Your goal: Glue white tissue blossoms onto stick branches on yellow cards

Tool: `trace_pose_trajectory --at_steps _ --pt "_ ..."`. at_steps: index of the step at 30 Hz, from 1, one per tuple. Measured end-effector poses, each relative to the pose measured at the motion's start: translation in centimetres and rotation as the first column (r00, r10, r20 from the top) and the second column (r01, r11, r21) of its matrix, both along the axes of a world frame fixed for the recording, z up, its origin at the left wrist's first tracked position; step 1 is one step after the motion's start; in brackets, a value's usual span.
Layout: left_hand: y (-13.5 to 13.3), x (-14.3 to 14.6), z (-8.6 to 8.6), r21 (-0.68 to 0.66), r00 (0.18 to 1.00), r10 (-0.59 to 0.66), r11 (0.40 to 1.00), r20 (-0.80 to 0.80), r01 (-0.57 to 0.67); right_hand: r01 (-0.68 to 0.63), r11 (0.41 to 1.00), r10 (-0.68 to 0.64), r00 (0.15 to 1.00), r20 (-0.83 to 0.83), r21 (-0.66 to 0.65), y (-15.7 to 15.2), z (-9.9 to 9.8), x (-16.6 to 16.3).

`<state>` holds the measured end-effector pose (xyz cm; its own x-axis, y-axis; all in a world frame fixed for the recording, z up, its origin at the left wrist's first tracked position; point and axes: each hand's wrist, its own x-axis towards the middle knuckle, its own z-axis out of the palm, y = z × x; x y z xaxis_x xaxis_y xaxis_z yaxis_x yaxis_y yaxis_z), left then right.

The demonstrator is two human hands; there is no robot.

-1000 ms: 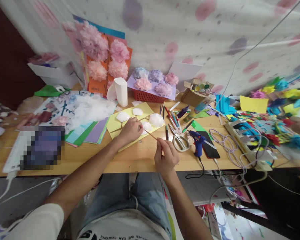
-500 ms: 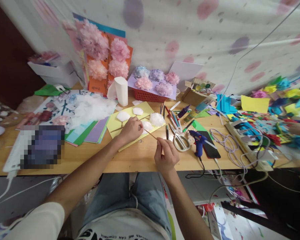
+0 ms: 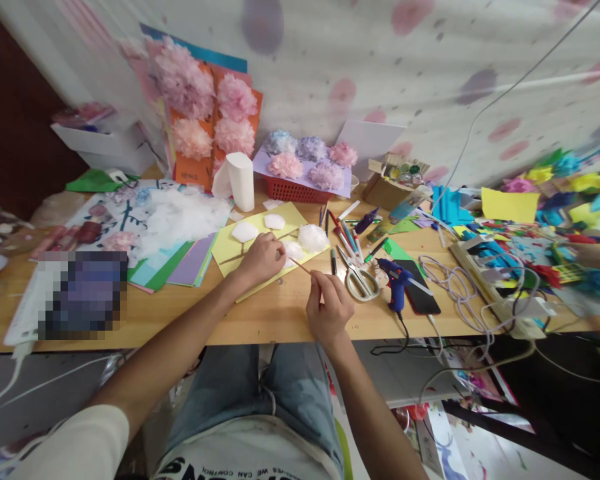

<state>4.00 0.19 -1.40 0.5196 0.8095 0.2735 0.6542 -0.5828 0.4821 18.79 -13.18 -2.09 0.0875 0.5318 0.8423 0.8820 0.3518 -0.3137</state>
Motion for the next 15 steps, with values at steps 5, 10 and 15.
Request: trace_pose_trajectory --at_steps 5,10,15 --pt "0.05 -0.09 -0.22 0.009 1.0 0.003 1.0 0.014 -0.003 0.011 0.999 -0.011 1.0 -0.004 -0.032 0.18 0.04 -0.08" --pt "-0.2 -0.15 -0.01 -0.001 0.999 0.023 1.0 0.04 -0.023 0.022 0.998 -0.023 1.0 -0.01 -0.056 0.32 0.4 -0.18" --pt "-0.1 -0.33 0.08 0.017 0.999 0.035 0.999 0.042 -0.036 0.023 0.998 -0.024 1.0 -0.016 -0.058 0.45 0.4 -0.24"
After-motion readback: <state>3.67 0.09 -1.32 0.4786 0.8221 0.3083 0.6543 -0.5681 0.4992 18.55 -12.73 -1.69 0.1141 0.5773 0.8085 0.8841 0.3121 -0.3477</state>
